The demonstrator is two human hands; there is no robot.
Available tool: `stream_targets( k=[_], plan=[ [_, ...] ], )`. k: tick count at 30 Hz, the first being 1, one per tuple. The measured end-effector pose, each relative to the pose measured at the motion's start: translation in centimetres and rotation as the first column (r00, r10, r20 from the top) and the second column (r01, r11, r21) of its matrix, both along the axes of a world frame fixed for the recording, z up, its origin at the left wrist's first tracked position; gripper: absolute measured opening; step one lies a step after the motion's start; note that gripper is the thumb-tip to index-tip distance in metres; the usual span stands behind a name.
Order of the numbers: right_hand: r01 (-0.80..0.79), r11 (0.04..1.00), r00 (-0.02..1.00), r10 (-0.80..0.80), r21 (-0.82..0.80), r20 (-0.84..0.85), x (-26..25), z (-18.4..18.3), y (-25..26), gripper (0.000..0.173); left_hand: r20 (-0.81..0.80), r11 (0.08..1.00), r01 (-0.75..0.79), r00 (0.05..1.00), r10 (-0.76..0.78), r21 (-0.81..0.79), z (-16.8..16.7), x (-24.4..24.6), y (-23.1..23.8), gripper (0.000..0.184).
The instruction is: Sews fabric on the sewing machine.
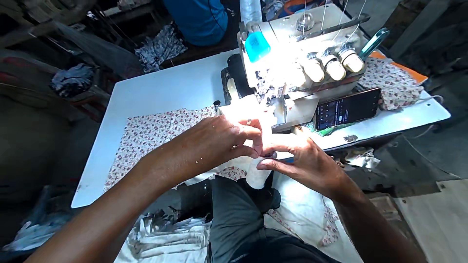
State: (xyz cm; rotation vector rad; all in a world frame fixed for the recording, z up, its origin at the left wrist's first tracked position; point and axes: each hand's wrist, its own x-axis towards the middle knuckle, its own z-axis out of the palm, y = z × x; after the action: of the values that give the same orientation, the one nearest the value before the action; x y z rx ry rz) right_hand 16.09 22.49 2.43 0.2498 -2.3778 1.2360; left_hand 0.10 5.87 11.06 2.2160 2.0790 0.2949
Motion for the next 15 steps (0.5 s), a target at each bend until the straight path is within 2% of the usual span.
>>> stream_targets(
  k=[1,4,5,6,8,11,13,15],
  plan=[
    [0.005,1.000,1.000,-0.005,0.000,-0.006,0.0,0.0,0.0,0.018,0.024,1.000,-0.013,1.000,0.013,0.022,-0.1,0.2,0.2,0.030],
    [-0.017,1.000,0.999,0.016,0.000,-0.044,0.0,0.0,0.2,0.015,0.070,0.999,-0.051,0.996,0.052,-0.015,0.1,0.4,0.7,0.071],
    [-0.033,0.999,0.998,0.033,0.003,-0.053,0.0,-0.1,0.2,0.016,0.047,0.998,-0.054,0.997,0.055,-0.034,0.0,0.4,0.8,0.078],
    [-0.048,0.999,0.997,0.048,0.006,-0.061,0.0,-0.1,0.3,0.017,0.016,0.998,-0.047,0.999,0.048,-0.030,-0.4,0.3,0.8,0.076],
    [-0.060,0.998,0.995,0.060,-0.001,-0.074,-0.1,-0.1,0.4,0.017,-0.050,0.999,-0.030,0.998,0.031,0.018,-0.9,0.0,0.8,0.059],
    [-0.041,0.998,0.994,0.036,-0.052,-0.101,-0.4,0.1,0.1,0.014,-0.122,0.999,0.021,0.992,-0.027,-0.047,0.7,-0.4,0.8,0.050],
    [0.010,0.993,0.993,-0.023,-0.116,-0.114,-0.6,0.5,-0.7,0.010,-0.158,0.996,0.028,0.987,-0.040,-0.080,2.0,-0.3,0.6,0.044],
    [0.105,0.975,0.988,-0.126,-0.196,-0.095,-0.8,0.9,-1.4,0.014,-0.175,0.995,0.009,0.984,-0.026,-0.102,3.2,-0.4,0.2,0.039]
  ],
)
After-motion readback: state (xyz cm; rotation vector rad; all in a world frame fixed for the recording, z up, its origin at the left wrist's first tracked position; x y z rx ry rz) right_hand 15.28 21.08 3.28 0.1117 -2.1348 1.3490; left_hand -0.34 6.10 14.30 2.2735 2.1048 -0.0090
